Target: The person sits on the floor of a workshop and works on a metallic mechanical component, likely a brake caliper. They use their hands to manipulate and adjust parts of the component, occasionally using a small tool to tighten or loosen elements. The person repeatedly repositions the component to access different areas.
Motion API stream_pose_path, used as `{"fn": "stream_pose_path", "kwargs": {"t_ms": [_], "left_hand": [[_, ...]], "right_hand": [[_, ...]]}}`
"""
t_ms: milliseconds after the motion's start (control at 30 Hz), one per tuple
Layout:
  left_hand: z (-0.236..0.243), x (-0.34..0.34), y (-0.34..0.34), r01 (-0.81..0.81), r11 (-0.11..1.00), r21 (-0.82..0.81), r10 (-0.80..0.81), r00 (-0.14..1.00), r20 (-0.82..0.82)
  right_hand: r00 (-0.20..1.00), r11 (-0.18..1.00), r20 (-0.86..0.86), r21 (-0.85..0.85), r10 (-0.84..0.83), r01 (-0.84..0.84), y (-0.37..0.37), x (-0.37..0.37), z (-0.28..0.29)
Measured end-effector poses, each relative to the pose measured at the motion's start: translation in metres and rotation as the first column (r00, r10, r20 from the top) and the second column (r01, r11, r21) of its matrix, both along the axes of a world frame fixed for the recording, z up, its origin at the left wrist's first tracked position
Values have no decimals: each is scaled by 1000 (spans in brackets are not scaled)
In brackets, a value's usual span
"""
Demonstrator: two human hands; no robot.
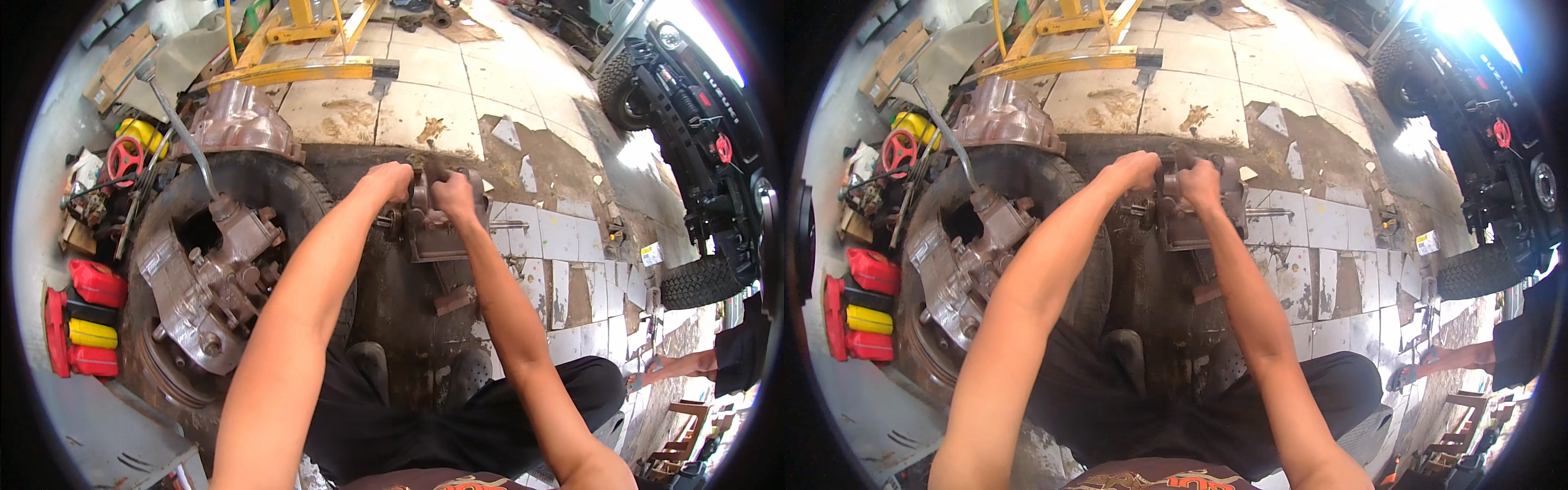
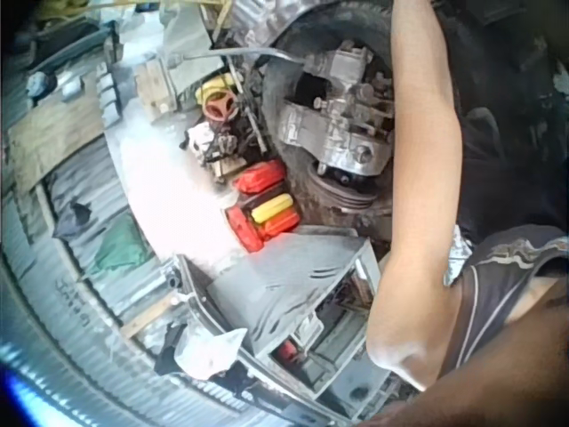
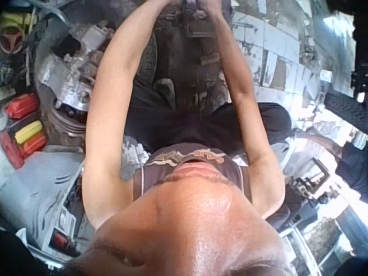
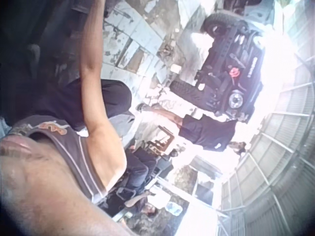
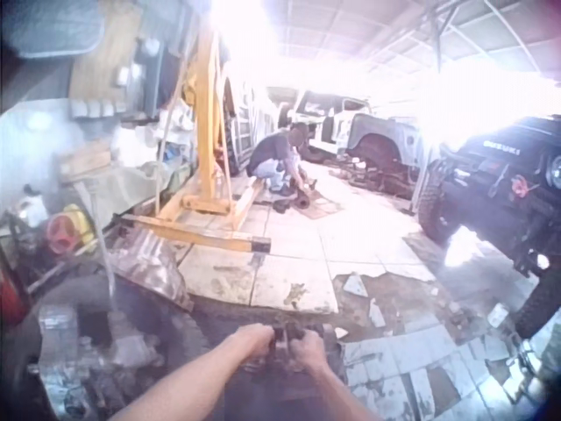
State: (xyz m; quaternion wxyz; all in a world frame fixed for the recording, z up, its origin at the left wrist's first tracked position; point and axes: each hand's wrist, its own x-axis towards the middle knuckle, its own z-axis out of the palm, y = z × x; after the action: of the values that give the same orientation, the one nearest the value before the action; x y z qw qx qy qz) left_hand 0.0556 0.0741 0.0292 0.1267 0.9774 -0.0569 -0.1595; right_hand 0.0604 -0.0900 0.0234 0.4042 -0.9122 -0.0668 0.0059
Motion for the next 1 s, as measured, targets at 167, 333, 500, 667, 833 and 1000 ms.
{"fn": "stream_pose_path", "kwargs": {"t_ms": [167, 333, 500, 667, 833, 1000], "left_hand": [[-1, 1, -19, -75, 979, -190, 76, 997, -2], [-11, 10, -18, -104, 982, -156, 102, 994, -26], [-13, 16, -5, -107, 961, -254, 93, 993, -68], [-13, 23, -3, -57, 990, -131, 48, 996, -73], [5, 22, 0, -3, 999, -36, 3, 1000, -8], [14, 22, -1, -9, 1000, -29, 9, 1000, 12]], "right_hand": [[998, 980, -14, -188, -67, 63, -34, 37, -31], [996, 983, 89, -180, -22, 38, -12, 20, -59], [1000, 915, 11, -403, -26, 28, 0, 1, -51], [987, 962, 107, -233, -122, 144, 7, 6, -45], [990, 919, 102, -373, -97, 129, 1, -1, -49], [981, 943, 161, -296, -107, 152, 6, -2, -53]]}}
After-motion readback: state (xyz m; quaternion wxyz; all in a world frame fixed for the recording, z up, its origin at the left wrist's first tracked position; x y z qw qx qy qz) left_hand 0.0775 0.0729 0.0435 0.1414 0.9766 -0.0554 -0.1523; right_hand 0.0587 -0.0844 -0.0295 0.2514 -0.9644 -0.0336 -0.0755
